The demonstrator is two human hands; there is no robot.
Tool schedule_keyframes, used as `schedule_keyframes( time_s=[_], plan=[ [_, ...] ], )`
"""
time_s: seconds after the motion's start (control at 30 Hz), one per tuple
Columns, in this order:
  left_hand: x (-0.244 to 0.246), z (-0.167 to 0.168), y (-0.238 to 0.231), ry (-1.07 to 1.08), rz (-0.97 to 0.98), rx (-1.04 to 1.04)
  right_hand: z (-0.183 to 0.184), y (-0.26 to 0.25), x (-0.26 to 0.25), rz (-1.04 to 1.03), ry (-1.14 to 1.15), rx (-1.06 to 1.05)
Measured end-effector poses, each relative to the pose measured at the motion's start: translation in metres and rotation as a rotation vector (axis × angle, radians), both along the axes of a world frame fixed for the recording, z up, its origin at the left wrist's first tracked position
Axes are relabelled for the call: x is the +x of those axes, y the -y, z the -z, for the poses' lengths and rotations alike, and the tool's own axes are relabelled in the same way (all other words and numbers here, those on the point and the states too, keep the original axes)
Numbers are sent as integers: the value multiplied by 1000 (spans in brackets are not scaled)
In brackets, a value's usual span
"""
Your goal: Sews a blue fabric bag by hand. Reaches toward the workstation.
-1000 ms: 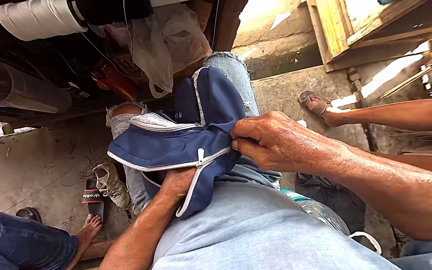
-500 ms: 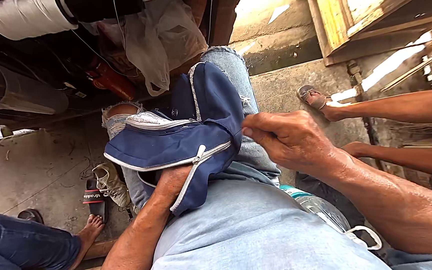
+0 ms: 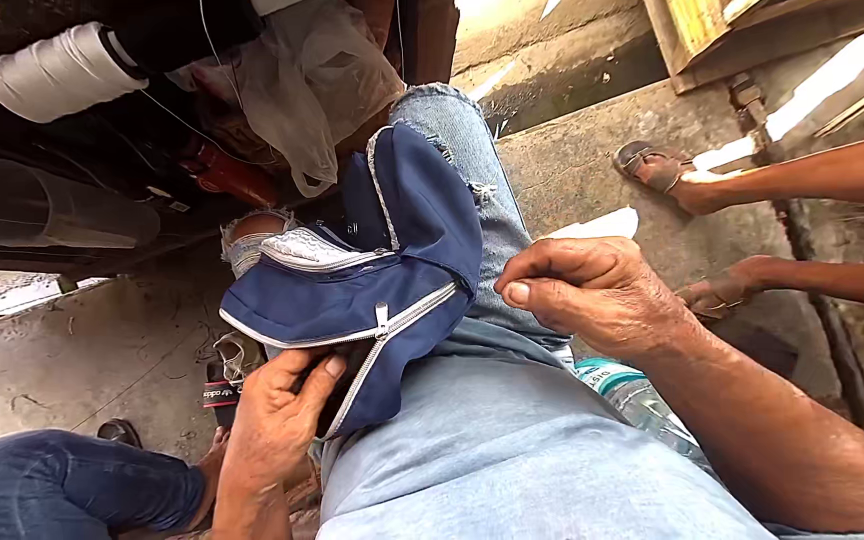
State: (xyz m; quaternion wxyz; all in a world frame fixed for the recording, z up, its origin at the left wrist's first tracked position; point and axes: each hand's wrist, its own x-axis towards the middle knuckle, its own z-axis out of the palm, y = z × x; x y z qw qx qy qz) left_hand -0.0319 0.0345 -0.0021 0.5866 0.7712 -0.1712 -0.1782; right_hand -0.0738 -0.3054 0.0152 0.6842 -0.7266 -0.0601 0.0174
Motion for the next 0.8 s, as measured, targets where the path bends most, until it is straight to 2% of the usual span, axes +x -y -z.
schedule_keyframes(
  time_s=[0.07, 0.13, 0.27, 0.43, 0.53, 0.6, 0.8],
  plan=[
    [-3, -18, -14, 131, -25, 182, 1, -1, 1, 6, 64, -26],
    [-5, -35, -11, 257, -62, 274, 0, -3, 2, 60, 137, -112],
    [-5, -40, 8, 326, -49, 251, -1, -11, 10, 138, 244, -233],
    [-4, -40, 22, 364, -24, 189, 5, -19, 15, 73, 358, -418],
    [-3, -47, 27, 414, -15, 178, 11, -23, 15, 105, 420, -474],
    [-1, -54, 33, 467, -11, 203, 12, -22, 16, 114, 408, -389],
    [10, -74, 64, 622, 105, 332, 0, -12, 13, 21, 14, 186]
  ],
)
